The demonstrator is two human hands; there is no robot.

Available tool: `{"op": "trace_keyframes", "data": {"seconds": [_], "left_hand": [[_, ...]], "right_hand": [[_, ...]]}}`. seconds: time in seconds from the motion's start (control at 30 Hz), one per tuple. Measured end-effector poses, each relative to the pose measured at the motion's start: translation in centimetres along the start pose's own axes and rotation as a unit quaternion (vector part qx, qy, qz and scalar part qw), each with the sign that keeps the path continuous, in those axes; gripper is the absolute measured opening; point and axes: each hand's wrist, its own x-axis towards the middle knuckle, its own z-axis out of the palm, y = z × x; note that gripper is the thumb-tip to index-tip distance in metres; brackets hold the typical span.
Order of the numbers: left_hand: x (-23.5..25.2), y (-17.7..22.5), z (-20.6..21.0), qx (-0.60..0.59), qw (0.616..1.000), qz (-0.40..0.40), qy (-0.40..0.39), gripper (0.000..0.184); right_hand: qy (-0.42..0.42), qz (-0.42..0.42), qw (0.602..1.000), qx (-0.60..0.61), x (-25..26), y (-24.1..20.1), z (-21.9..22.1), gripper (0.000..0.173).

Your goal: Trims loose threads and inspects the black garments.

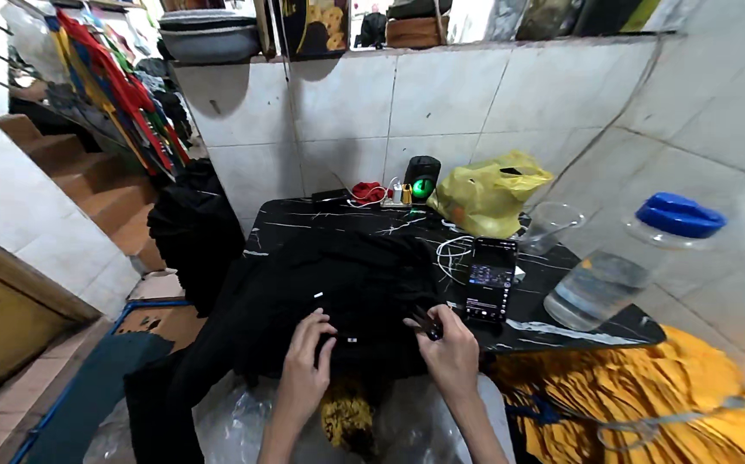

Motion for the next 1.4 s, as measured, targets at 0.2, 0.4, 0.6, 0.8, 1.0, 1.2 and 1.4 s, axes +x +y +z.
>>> {"op": "trace_keyframes", "data": {"seconds": [0.2,0.4,0.6,0.8,1.0,1.2,1.4], "left_hand": [[0.2,1.2,2.9,0.122,0.989,0.040,-0.074,0.028],[2.1,2.6,7.3,0.185,0.972,0.116,-0.084,0.036],[3.6,1.9,8.8,0.164,0.951,0.255,-0.059,0.012],[4.0,1.7,6.3,-0.069,0.993,0.059,-0.073,0.012],[3.2,0.8,6.2,0.061,0.982,0.103,-0.147,0.031],[3.2,0.9,6.3,0.031,0.987,0.100,-0.121,0.017],[3.8,1.1,4.9,0.040,0.981,0.068,-0.179,0.015]], "right_hand": [[-0.017,0.070,0.997,0.019,-1.7,-2.0,1.1,0.021],[-0.093,0.102,0.976,0.168,-2.3,-0.6,1.5,0.037],[-0.179,0.139,0.952,0.206,-2.4,1.5,0.6,0.041],[-0.172,0.101,0.955,0.218,-3.2,2.2,0.8,0.045],[-0.177,0.103,0.935,0.289,-3.1,1.5,1.1,0.050],[-0.193,0.106,0.938,0.269,-2.9,1.5,1.4,0.044],[-0.215,0.093,0.947,0.220,-3.2,1.8,0.9,0.051]]}}
